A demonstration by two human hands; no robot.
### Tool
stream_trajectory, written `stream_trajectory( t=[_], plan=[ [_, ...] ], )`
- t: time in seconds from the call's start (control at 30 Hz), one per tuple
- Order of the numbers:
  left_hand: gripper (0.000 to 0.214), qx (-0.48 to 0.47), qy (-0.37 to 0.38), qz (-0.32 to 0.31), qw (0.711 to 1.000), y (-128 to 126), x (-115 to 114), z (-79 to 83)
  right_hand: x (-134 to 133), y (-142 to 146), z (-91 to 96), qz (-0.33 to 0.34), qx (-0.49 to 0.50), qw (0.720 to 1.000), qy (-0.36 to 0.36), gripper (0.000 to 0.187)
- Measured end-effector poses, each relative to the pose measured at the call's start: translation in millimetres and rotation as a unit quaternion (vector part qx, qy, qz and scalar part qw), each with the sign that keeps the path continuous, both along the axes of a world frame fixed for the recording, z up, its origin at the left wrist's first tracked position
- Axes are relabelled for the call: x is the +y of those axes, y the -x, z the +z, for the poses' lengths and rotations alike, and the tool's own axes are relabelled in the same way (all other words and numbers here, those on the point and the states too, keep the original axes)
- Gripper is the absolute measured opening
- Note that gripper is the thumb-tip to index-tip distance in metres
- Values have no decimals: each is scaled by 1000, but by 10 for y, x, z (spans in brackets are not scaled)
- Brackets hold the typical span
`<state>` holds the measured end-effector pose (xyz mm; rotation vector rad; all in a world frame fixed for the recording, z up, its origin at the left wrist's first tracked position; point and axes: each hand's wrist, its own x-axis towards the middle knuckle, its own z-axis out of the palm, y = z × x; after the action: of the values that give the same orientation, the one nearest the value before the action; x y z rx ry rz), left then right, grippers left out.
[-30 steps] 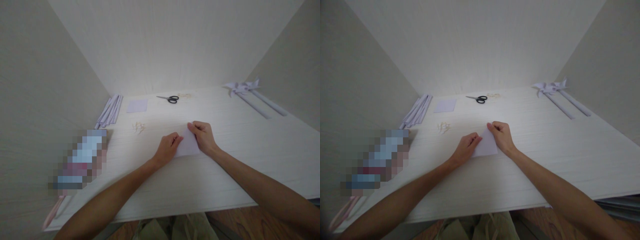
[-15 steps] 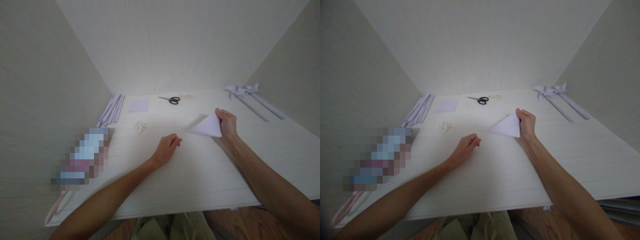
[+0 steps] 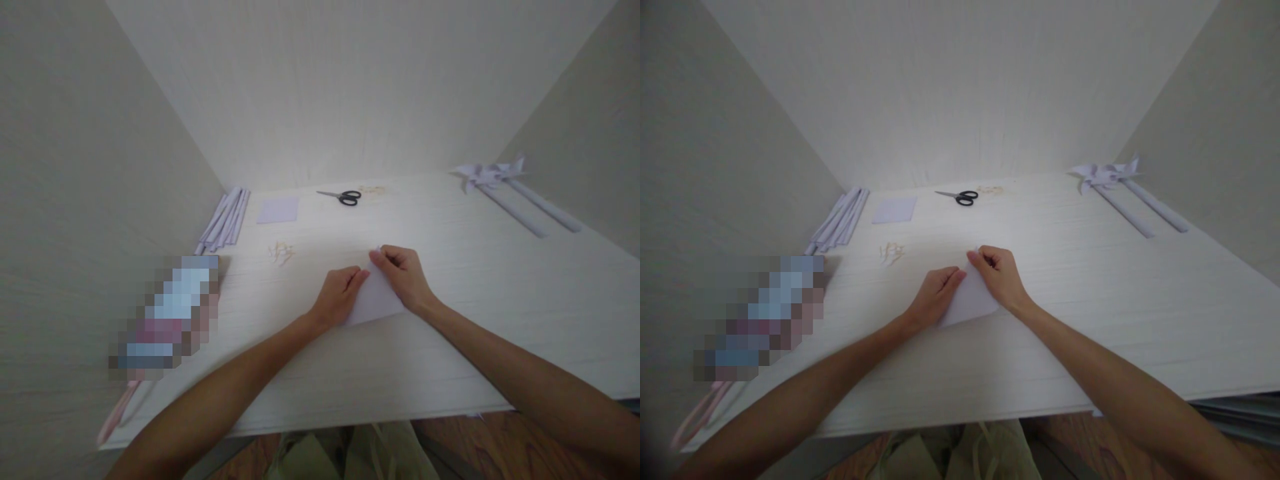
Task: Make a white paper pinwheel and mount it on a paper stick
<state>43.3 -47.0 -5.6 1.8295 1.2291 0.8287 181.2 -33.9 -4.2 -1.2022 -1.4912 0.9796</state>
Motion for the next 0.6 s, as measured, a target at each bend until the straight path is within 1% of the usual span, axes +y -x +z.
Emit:
stream_trajectory(
  t=[0.17, 0.23, 0.33, 0.4, 0.53, 0.6],
  plan=[
    [38, 66, -25, -1, 997, -17, -11, 4, -2, -24, 45, -17, -47, 998, -48, 37],
    [39, 92, -33, -10, 995, -26, -16, 1, 9, -36, 45, -23, -57, 997, -51, 38],
    [38, 122, -42, -16, 992, -32, -28, -7, 42, -64, 34, -27, -57, 997, -37, 39],
    [38, 136, -44, -18, 990, -29, -38, -15, 78, -96, 24, -30, -45, 998, -29, 39],
    [38, 165, -46, -24, 985, -24, -54, -27, 166, -183, 13, -74, 10, 997, -27, 38],
    [38, 163, -48, -26, 985, -30, -56, -23, 201, -212, 10, -88, 33, 995, -23, 38]
  ],
)
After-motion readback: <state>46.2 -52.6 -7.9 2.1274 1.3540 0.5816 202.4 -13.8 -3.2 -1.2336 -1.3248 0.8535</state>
